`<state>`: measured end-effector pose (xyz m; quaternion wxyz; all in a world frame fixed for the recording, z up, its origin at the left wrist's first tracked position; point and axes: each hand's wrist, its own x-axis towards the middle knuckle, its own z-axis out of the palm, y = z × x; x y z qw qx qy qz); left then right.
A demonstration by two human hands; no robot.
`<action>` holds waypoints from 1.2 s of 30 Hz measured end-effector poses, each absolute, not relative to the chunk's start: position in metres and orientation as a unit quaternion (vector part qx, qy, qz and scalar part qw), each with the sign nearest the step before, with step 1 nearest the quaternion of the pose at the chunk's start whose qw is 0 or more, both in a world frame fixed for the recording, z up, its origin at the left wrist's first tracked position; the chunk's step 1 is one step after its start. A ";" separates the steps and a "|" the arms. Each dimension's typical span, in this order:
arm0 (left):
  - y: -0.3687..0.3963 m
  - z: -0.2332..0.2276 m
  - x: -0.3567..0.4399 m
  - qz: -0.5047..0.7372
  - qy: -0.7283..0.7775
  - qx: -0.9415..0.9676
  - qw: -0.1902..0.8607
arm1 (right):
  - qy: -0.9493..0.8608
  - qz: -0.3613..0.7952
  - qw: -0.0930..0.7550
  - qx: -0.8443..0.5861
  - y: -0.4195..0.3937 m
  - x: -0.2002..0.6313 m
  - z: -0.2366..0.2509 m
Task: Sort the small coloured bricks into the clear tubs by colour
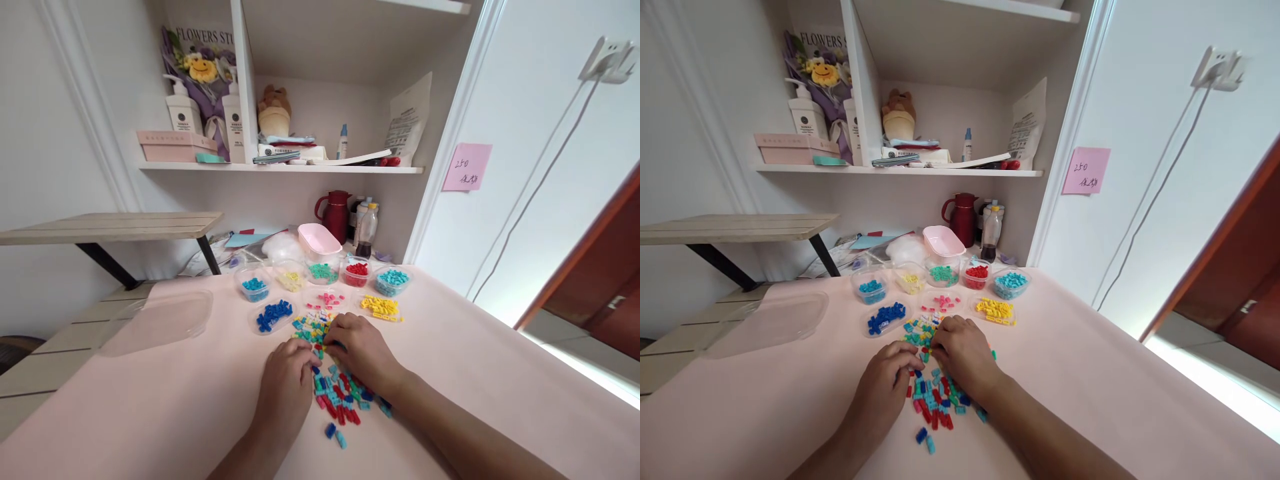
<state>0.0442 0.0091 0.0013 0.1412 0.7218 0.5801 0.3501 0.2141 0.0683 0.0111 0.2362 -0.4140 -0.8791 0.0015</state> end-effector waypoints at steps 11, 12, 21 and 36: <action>0.011 0.001 0.042 0.352 0.574 0.726 0.142 | -0.806 0.131 0.379 -0.436 0.089 0.257 0.025; 0.011 0.000 0.041 0.353 0.572 0.727 0.141 | -0.785 0.129 0.397 -0.458 0.094 0.265 0.025; 0.013 0.001 0.041 0.342 0.571 0.730 0.155 | -0.632 0.103 0.497 -0.586 0.121 0.322 0.026; 0.016 0.001 0.041 0.345 0.565 0.727 0.180 | -0.794 0.319 0.085 -0.511 0.081 0.322 0.055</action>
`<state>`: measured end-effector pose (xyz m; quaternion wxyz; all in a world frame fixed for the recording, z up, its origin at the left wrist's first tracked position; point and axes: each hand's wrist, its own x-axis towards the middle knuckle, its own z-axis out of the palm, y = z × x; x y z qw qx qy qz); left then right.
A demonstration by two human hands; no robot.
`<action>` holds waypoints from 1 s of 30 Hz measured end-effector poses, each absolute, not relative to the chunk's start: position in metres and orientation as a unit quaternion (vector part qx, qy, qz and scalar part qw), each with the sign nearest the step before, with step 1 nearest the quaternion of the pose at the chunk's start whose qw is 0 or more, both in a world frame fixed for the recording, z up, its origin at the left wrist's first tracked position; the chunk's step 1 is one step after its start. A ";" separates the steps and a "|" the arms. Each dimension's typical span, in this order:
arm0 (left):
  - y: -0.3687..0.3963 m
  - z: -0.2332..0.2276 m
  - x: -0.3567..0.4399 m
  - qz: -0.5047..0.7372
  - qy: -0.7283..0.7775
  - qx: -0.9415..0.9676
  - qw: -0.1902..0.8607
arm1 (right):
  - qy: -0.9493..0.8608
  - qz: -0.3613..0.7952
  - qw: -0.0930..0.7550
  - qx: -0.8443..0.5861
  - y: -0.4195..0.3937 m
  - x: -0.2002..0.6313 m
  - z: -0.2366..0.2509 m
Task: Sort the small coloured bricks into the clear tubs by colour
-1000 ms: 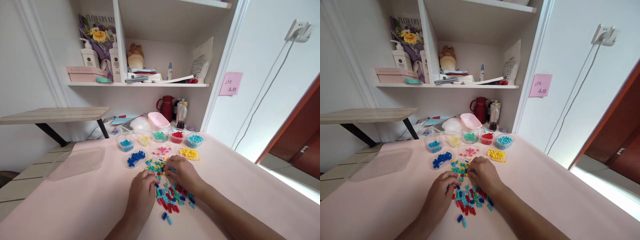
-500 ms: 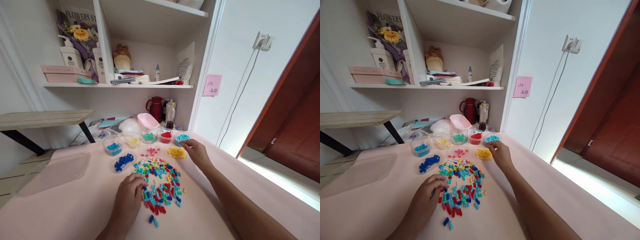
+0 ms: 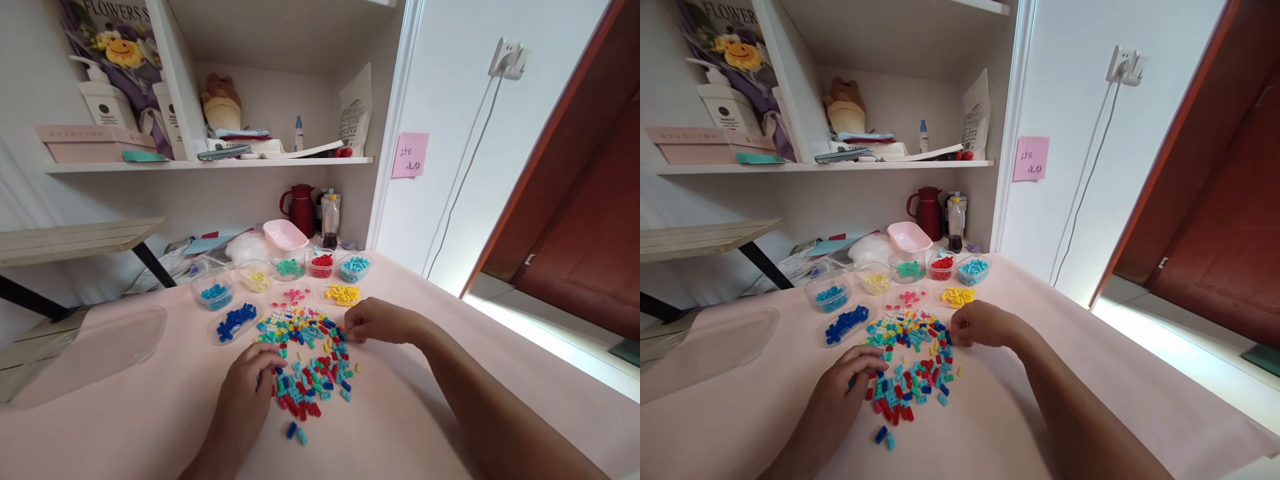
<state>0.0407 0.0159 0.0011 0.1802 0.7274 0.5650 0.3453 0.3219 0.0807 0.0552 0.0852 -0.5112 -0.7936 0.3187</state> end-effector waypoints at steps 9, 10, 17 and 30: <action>0.015 0.003 0.041 0.351 0.559 0.731 0.176 | -0.760 0.410 -0.098 -0.495 0.065 0.321 0.069; 0.015 0.004 0.041 0.349 0.559 0.732 0.174 | -0.764 0.395 -0.099 -0.500 0.064 0.319 0.068; 0.014 0.005 0.041 0.320 0.556 0.752 0.152 | -0.785 0.345 -0.091 -0.505 0.066 0.314 0.061; 0.014 0.000 0.041 0.304 0.538 0.774 0.138 | -0.776 0.357 -0.082 -0.513 0.068 0.307 0.054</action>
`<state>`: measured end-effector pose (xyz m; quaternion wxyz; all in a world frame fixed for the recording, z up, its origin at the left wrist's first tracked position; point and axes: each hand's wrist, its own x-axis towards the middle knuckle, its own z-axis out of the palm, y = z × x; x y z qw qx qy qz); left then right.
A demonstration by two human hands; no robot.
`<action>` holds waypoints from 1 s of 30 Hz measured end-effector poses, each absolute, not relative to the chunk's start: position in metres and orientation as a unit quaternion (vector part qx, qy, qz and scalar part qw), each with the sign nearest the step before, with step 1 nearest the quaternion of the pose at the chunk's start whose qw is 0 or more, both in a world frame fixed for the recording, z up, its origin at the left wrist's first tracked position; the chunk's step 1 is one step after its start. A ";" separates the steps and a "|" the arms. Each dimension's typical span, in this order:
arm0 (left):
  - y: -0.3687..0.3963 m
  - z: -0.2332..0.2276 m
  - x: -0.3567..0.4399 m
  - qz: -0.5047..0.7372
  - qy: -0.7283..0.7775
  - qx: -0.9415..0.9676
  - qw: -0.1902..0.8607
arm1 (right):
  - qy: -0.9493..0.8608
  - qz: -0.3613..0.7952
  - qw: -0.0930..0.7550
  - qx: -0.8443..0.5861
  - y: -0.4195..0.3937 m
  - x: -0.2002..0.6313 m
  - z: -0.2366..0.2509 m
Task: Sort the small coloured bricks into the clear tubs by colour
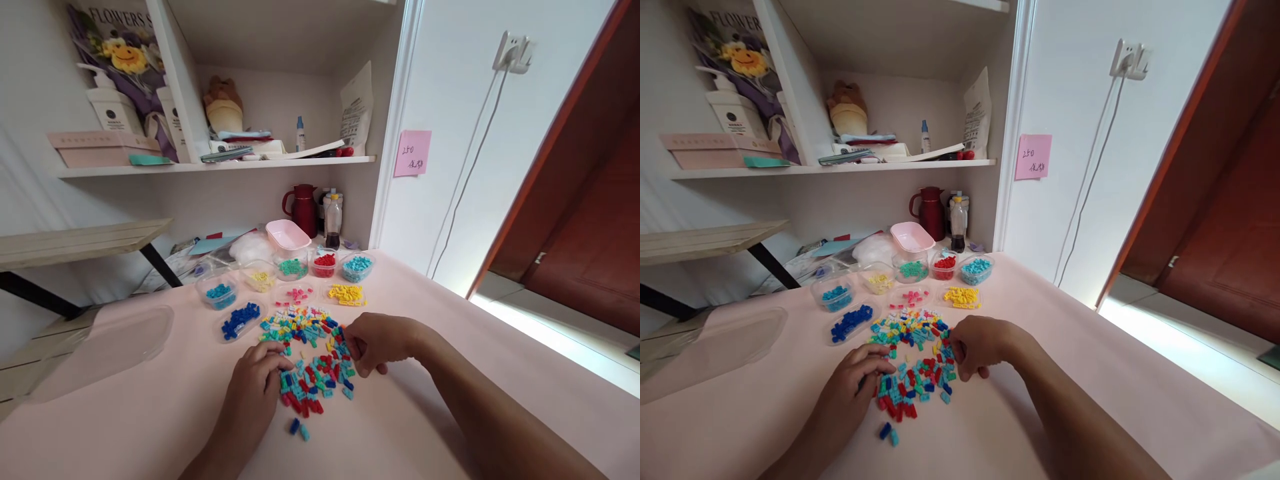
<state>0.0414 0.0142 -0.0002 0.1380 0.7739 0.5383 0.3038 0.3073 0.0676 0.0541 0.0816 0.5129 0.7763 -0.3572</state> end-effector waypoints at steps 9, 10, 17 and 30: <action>0.012 0.004 0.041 0.379 0.535 0.729 0.199 | 0.781 -0.370 0.045 0.502 0.065 0.307 0.056; 0.012 0.004 0.041 0.386 0.532 0.725 0.203 | 0.782 -0.376 0.035 0.496 0.066 0.307 0.057; 0.014 0.001 0.042 0.409 0.526 0.714 0.215 | 0.802 -0.381 -0.007 0.461 0.090 0.280 0.081; 0.015 -0.003 0.040 0.453 0.542 0.648 0.286 | 0.727 -0.309 -0.339 0.511 0.178 0.170 0.102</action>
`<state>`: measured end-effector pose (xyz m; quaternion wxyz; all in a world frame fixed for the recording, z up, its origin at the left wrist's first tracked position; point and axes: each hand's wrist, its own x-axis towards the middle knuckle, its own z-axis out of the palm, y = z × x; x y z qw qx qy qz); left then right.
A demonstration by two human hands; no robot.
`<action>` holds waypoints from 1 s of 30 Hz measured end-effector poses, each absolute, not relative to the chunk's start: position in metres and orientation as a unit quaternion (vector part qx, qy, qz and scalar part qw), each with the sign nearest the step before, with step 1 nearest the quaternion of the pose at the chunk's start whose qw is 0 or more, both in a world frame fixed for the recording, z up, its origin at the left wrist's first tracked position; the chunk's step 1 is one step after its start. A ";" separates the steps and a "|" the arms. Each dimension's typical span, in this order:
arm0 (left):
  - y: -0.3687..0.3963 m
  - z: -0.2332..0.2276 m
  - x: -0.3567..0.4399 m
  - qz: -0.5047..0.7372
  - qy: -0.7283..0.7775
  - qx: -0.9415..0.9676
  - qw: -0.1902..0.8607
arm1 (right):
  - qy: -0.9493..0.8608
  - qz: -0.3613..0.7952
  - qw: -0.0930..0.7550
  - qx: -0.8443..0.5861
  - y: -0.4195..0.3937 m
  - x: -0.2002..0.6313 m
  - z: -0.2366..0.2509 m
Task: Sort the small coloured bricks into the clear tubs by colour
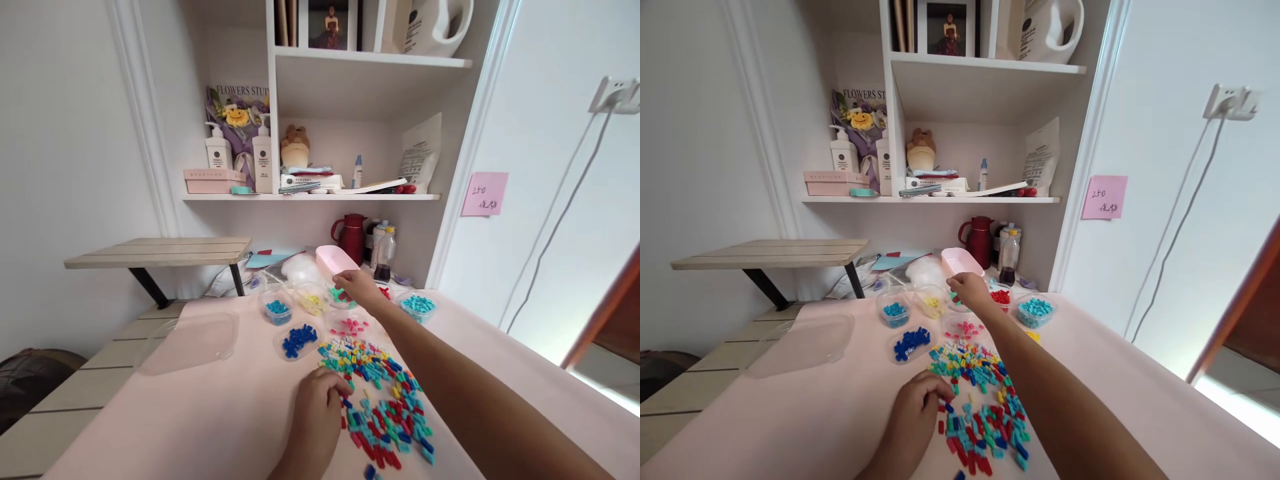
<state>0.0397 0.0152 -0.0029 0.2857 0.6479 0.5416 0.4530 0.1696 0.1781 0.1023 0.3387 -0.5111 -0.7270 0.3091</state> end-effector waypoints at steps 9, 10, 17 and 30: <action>0.017 -0.003 0.038 0.460 0.543 0.638 0.294 | -0.747 0.319 0.302 -0.499 0.113 0.231 0.070; 0.017 -0.003 0.038 0.459 0.543 0.639 0.295 | -0.752 0.309 0.303 -0.497 0.105 0.237 0.064; 0.018 -0.004 0.038 0.461 0.535 0.629 0.324 | -0.812 0.183 0.284 -0.477 0.079 0.267 0.041; 0.020 -0.003 0.036 0.430 0.533 0.673 0.281 | -0.876 0.119 0.179 -0.432 0.072 0.282 0.050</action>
